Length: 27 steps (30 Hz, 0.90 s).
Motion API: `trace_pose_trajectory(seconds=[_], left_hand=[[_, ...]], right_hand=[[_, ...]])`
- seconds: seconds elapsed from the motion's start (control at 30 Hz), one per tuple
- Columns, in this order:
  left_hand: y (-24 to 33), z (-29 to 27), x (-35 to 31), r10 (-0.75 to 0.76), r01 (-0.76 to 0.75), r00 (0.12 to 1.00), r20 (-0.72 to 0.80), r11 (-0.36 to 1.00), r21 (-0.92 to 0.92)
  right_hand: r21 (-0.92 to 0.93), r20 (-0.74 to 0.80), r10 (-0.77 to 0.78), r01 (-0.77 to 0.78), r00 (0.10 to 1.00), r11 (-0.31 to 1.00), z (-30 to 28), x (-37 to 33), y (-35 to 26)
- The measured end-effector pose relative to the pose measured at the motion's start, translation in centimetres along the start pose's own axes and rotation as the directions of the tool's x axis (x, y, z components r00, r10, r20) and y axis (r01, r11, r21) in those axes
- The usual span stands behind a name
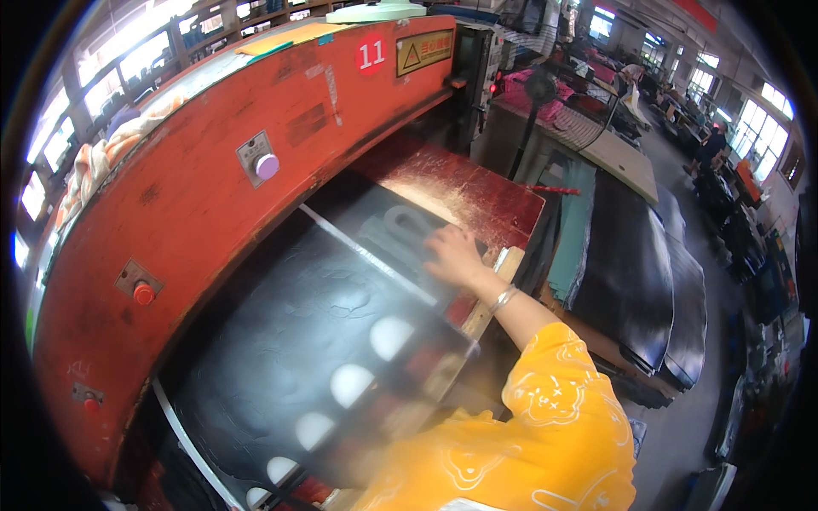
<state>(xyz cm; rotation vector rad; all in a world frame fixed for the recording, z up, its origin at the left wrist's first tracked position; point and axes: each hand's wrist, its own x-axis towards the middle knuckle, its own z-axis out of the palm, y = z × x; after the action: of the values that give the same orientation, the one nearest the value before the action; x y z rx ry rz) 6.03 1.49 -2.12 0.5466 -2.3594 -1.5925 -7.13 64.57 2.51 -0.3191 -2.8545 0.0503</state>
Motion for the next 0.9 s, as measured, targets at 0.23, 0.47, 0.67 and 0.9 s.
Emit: trace_pose_trajectory(seconds=[0.23,0.47,0.67,0.9], left_hand=[[-0.7,1.8,10.6,0.343,-0.298,0.934,-0.095,0.899,0.322],[-2.1,-4.1,6.0,0.158,-0.128,0.982,-0.101,0.959,0.254],[7.9,6.8,1.5,0.401,-0.401,0.915,0.039,0.896,0.189],[19.6,31.1,-5.0,0.605,-0.853,0.127,0.786,0.47,-0.225]], right_hand=[[0.417,0.625,-0.183,-0.127,0.759,0.9,-1.3,-4.8,-1.1],[0.754,0.633,-0.564,-0.257,0.53,0.605,-6.3,-10.0,0.6],[0.821,0.562,-0.479,-0.383,0.674,0.424,0.8,-6.8,-0.7],[0.438,0.689,-0.524,-0.863,0.501,-0.25,1.7,-6.5,-2.5]])
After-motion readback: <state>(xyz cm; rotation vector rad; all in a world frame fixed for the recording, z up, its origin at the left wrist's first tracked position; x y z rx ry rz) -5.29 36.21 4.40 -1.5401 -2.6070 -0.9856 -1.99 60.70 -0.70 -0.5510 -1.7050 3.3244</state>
